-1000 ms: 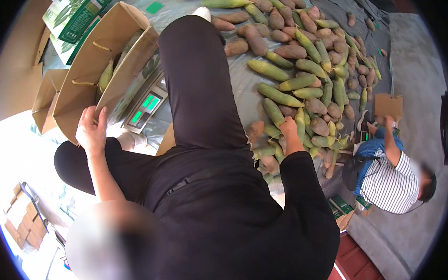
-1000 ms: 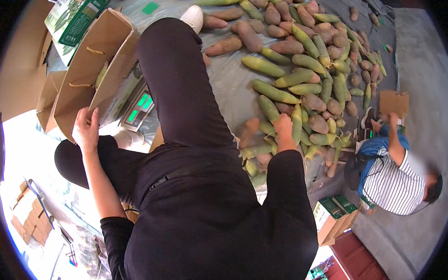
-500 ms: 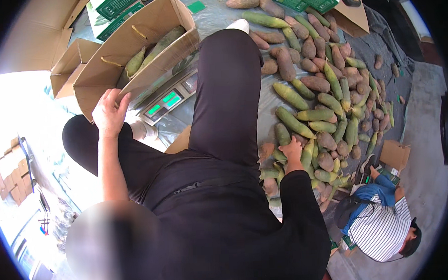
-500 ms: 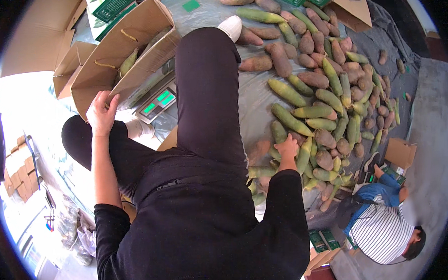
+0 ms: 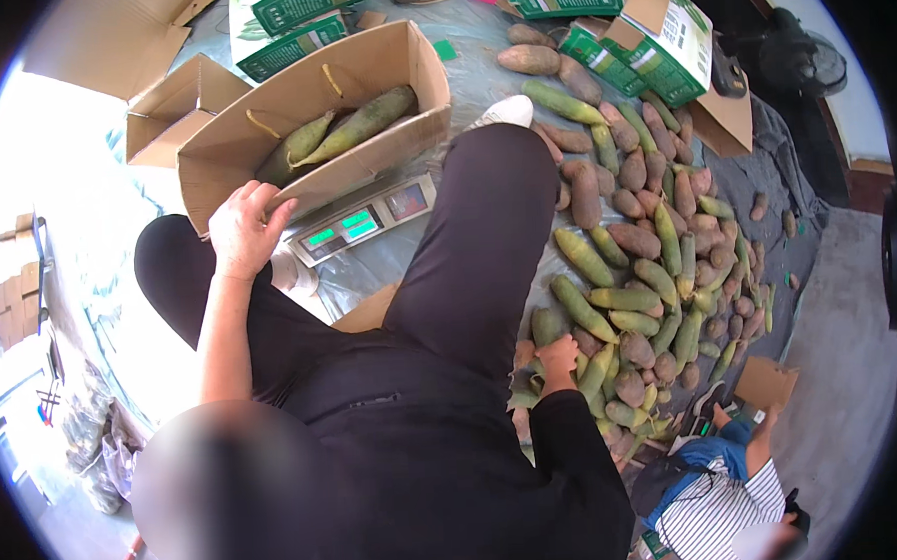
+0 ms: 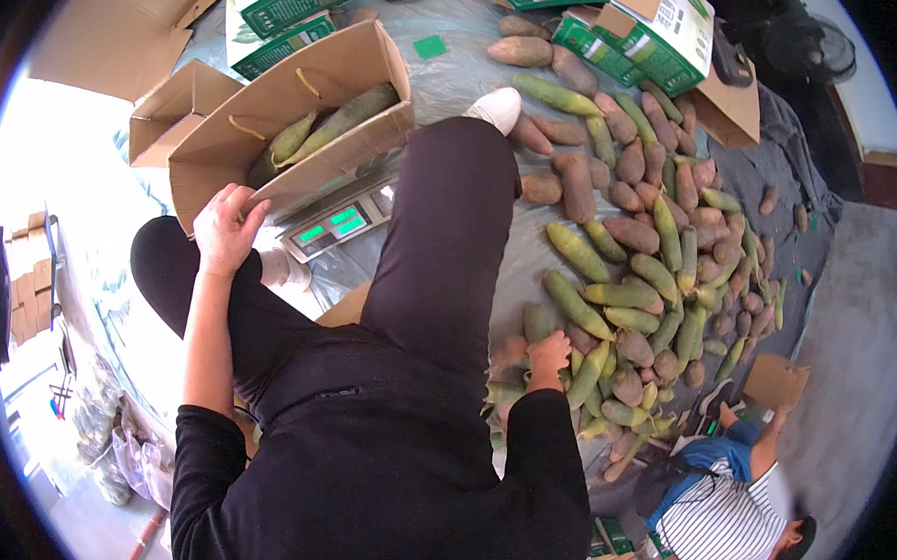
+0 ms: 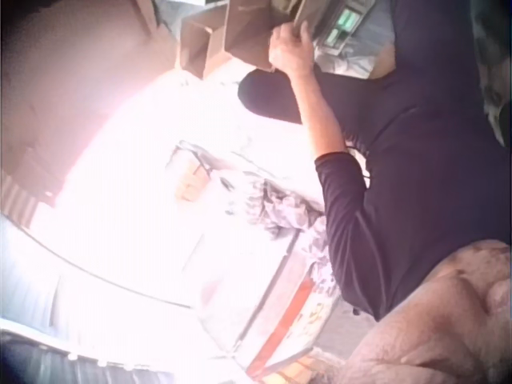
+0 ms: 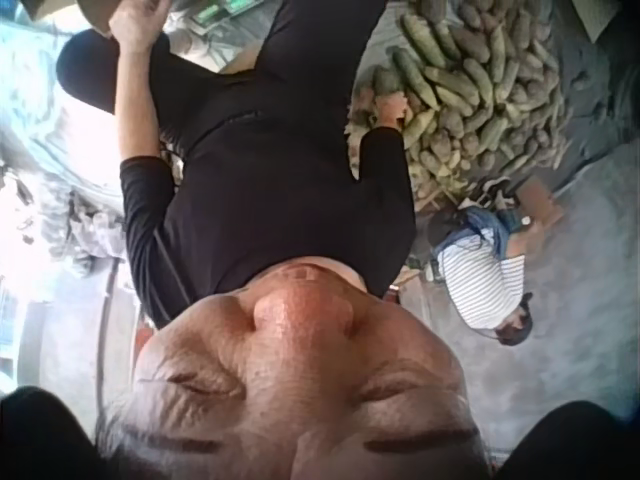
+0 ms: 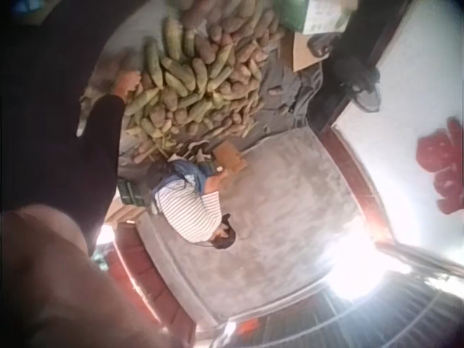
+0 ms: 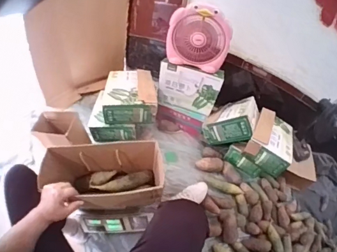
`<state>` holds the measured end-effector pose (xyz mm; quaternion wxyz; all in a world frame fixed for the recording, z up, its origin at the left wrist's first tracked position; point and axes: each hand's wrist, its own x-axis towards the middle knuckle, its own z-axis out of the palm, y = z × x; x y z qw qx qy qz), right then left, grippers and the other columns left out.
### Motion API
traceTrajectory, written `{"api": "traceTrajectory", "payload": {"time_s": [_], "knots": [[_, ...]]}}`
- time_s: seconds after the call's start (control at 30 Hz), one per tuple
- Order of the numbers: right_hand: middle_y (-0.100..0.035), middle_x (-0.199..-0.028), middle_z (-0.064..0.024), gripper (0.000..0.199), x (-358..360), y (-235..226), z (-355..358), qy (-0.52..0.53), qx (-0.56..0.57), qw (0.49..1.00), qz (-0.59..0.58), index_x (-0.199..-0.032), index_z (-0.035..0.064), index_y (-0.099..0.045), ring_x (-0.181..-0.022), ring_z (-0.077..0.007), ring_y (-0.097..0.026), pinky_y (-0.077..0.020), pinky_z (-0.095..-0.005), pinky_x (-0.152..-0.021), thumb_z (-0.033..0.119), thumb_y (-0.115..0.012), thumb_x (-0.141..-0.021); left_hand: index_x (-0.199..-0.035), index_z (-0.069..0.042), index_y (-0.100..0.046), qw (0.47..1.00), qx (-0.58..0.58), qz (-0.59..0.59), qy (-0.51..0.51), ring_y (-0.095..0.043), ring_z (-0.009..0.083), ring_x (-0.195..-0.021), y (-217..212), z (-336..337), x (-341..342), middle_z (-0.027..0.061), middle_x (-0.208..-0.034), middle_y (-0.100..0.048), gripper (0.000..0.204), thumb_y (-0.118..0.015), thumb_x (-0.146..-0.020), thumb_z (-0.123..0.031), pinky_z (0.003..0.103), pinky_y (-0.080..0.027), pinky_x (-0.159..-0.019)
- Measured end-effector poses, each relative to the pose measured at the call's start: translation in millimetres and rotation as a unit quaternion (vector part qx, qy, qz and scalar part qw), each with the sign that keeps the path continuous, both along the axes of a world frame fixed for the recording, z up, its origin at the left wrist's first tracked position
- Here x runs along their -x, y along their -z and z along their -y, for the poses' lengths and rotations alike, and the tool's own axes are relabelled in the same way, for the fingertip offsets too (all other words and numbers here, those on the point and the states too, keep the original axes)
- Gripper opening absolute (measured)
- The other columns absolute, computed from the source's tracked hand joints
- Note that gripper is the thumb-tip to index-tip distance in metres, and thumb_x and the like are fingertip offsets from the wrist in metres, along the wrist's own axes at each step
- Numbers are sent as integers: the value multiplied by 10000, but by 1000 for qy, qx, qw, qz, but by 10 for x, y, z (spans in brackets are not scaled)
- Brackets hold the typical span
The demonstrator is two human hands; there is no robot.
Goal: The recorder is picking up radishes from a pile, putting them in a paper bag on a digital scale, and checking the weight.
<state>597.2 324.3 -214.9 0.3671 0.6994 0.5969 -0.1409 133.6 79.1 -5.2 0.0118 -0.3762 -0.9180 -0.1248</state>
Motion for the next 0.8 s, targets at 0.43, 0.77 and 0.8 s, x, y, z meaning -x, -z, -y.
{"api": "traceTrajectory", "payload": {"time_s": [0.43,0.77,0.8], "knots": [[-584,-1115,-167,657,-48,41,-279,1,-54,972,-228,-1120,34,-477,-1068,-339,-560,-465,-432,-868,139,-842,-584,-772,-95,-609,999,-20,6,26,-602,250,-788,-11,79,60,56,-743,-558,266,-685,-769,-350,389,-489,-668],[-585,-966,-84,481,1148,-1173,-1249,-32,-139,793,-592,-1057,-14,-520,-867,-187,-557,-454,-304,-789,13,-751,-636,-774,-95,-612,999,-23,32,30,-600,241,-792,-41,119,84,51,-757,-557,273,-688,-765,-357,379,-495,-677],[-593,-977,-89,480,1389,-1367,-1304,-52,-135,774,-616,-1072,-13,-521,-879,-187,-566,-459,-309,-797,14,-744,-647,-774,-95,-612,999,-26,34,26,-600,241,-792,-39,127,86,51,-757,-557,273,-688,-765,-357,379,-495,-677]]}}
